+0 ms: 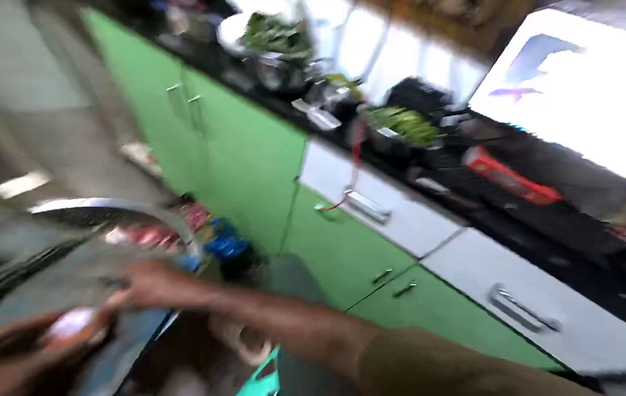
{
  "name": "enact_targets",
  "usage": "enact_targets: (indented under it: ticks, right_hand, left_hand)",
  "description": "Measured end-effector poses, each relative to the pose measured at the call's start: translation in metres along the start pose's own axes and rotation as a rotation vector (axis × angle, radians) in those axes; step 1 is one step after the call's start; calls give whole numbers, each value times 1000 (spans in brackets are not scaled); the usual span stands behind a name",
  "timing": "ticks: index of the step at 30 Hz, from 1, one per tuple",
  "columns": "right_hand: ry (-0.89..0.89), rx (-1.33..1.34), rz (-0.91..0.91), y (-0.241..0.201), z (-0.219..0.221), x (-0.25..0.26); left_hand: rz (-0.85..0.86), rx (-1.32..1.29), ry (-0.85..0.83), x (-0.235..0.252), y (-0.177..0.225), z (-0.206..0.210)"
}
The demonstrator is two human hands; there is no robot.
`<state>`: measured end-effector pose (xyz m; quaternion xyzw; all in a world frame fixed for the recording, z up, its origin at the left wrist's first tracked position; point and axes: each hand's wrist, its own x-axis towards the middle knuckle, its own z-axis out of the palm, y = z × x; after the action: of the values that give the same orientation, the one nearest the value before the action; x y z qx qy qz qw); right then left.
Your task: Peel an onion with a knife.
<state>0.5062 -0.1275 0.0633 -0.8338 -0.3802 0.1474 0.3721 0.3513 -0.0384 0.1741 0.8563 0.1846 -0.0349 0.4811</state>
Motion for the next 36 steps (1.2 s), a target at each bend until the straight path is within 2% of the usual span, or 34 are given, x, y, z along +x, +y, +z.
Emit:
enact_targets:
  ticks: [4, 6, 8, 14, 16, 20, 28, 32, 36]
  right_hand:
    - [65, -90, 184, 16, -4, -2]
    - [112, -148, 236, 24, -7, -9]
    - [141, -155, 236, 31, -7, -15]
    - [204, -140, 164, 26, 3, -13]
    - [214, -152, 115, 26, 5, -15]
    - [235, -112, 12, 31, 6, -36]
    - [323, 92, 0, 59, 6, -28]
    - [275, 46, 2, 56, -9, -28]
    - [155, 4, 10, 55, -17, -50]
  left_hand:
    - [178, 26, 120, 71, -138, -12]
    - [173, -36, 78, 79, -162, -17]
    - [165, -42, 42, 82, -164, -18]
    - [186, 172, 181, 92, -152, -5]
    - [180, 95, 153, 93, -154, -5]
    - [201, -264, 22, 89, -158, -13]
    - [285, -575, 10, 97, -159, -14]
    - [269, -612, 8, 103, -158, -10]
    - [254, -564, 37, 105, -164, -12]
